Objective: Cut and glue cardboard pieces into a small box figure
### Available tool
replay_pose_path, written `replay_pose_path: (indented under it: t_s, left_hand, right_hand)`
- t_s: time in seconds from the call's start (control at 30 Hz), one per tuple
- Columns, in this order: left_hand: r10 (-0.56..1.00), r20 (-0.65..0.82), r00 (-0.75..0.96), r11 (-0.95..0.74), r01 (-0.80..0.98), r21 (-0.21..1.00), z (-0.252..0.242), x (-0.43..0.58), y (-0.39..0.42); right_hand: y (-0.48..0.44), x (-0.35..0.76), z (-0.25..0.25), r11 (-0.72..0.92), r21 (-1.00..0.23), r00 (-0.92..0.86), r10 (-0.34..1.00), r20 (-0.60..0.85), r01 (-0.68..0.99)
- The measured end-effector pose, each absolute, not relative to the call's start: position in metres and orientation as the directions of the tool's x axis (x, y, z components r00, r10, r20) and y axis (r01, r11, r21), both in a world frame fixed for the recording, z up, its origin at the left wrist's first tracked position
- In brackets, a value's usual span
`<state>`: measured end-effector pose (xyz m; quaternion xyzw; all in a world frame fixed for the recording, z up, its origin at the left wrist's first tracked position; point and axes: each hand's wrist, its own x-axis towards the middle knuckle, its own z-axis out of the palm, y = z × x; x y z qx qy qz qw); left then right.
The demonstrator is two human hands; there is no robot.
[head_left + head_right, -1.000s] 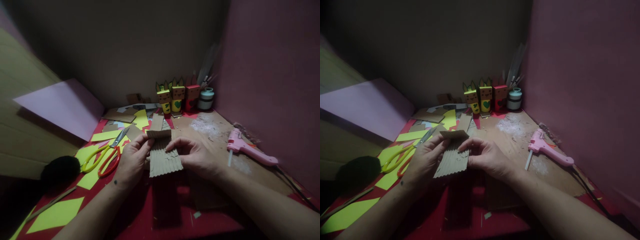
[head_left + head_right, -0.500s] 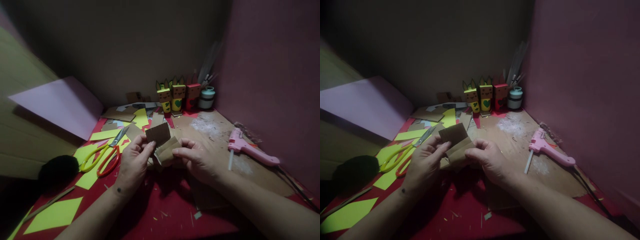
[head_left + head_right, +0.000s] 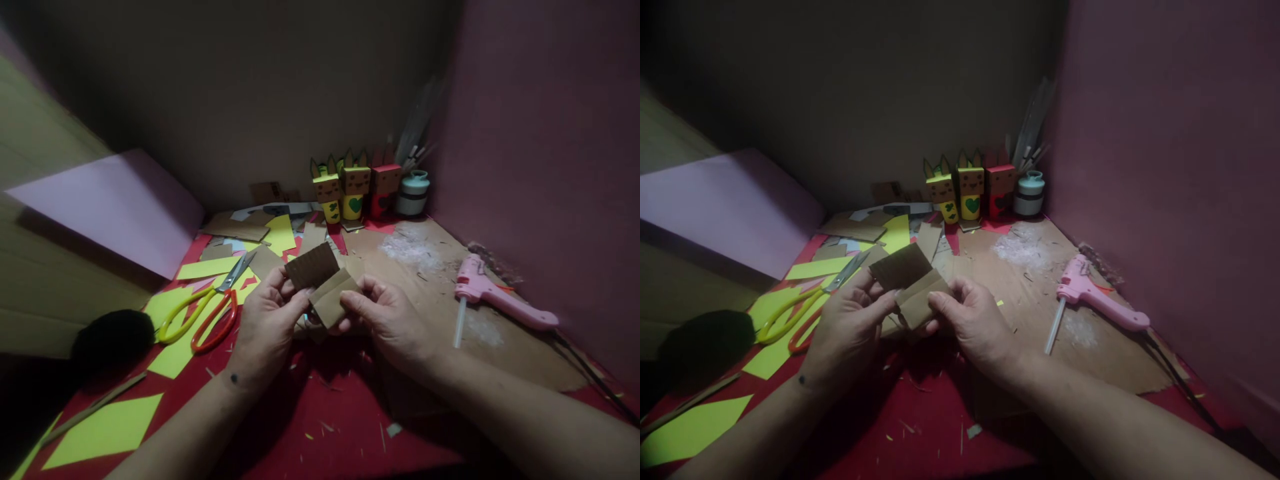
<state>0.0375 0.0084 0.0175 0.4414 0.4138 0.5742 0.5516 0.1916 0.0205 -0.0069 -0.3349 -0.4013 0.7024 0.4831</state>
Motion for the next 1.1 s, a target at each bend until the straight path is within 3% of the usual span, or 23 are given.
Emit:
replay_pose_path:
  t_s: [0.5, 0.83, 1.1]
  left_hand:
    - [0.998, 0.052, 0.033, -0.045, -0.179, 0.983, 0.021, 0.037, 0.0]
    - [0.999, -0.031, 0.037, 0.033, -0.056, 0.998, 0.024, 0.036, 0.0]
    - [0.968, -0.165, 0.186, 0.192, -0.137, 0.972, 0.025, 0.038, 0.002]
  right_hand:
    - [0.015, 0.188, -0.008, -0.237, -0.908, -0.248, 0.956, -0.156, -0.344]
    - [0.024, 0.194, -0.013, -0.257, -0.878, -0.323, 0.938, -0.126, -0.403]
    - [0.023, 0.194, -0.011, -0.254, -0.845, -0.329, 0.939, -0.099, -0.47]
